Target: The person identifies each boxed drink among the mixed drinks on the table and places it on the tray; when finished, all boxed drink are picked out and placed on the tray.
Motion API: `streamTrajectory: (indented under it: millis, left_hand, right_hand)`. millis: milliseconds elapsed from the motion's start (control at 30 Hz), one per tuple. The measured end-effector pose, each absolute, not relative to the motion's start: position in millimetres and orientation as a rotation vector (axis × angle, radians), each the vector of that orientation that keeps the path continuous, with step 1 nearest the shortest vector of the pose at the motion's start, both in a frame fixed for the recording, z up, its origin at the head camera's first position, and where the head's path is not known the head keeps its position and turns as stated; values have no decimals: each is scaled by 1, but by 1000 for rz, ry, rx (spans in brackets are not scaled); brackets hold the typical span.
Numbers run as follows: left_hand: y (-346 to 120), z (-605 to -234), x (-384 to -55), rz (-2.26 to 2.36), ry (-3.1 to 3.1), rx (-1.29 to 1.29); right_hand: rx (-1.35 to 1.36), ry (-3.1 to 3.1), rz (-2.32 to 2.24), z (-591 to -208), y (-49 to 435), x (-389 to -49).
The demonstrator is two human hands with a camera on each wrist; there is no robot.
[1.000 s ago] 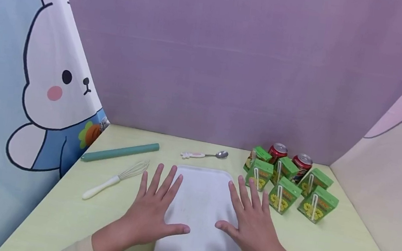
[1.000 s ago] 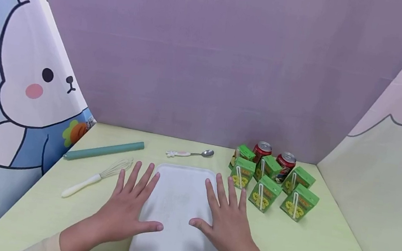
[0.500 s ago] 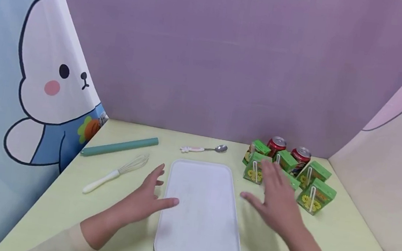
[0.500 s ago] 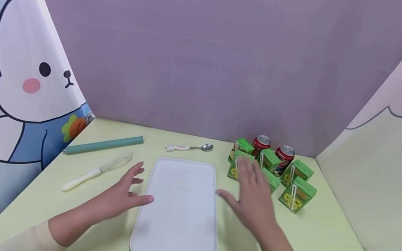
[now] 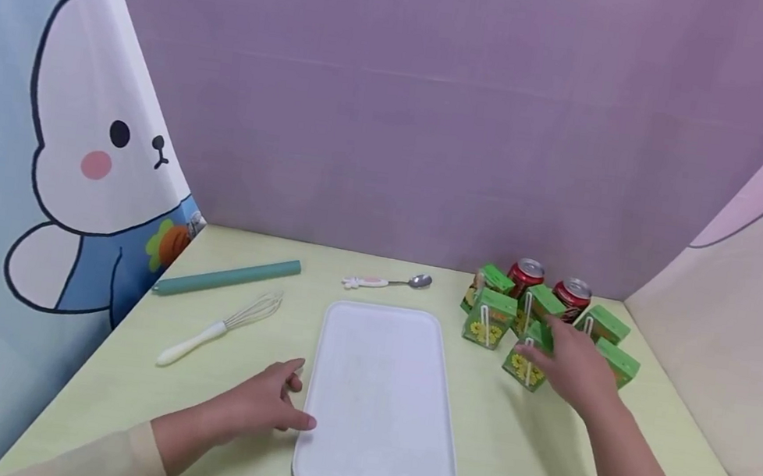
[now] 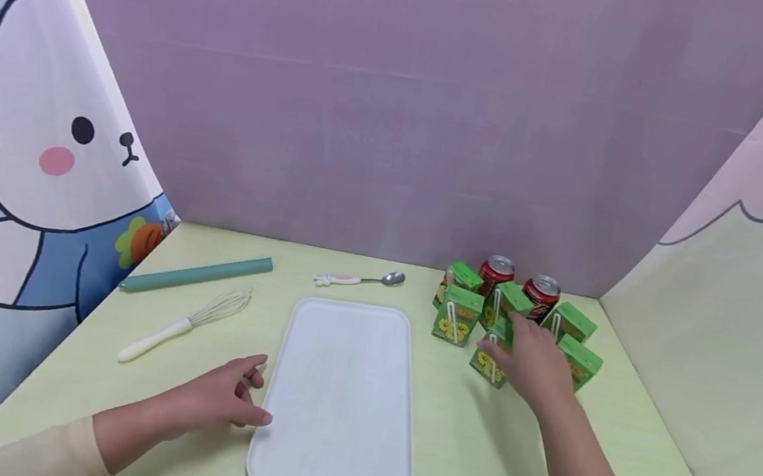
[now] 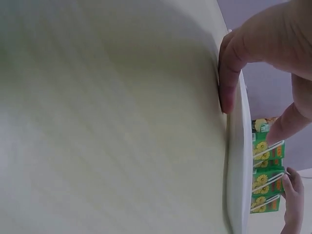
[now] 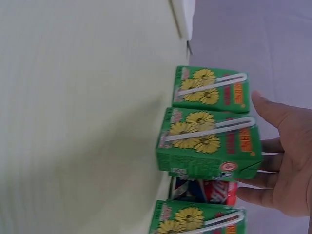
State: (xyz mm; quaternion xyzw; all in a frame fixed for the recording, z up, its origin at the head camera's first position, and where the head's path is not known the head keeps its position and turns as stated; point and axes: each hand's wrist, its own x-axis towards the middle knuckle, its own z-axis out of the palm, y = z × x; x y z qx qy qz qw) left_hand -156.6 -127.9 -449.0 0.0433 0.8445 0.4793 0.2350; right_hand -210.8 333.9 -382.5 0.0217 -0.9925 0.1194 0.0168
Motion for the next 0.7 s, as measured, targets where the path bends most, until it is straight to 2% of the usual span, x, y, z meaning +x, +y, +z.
streamTrajectory:
  millis: [367, 700]
  left_hand:
    - [-124, -455, -151, 1226, 2401, 398]
    - [-125, -455, -152, 1224, 2411, 404]
  right_hand:
    - [-1, -3150, 394, -400, 344, -221]
    - [112, -3114, 355, -372, 318, -216]
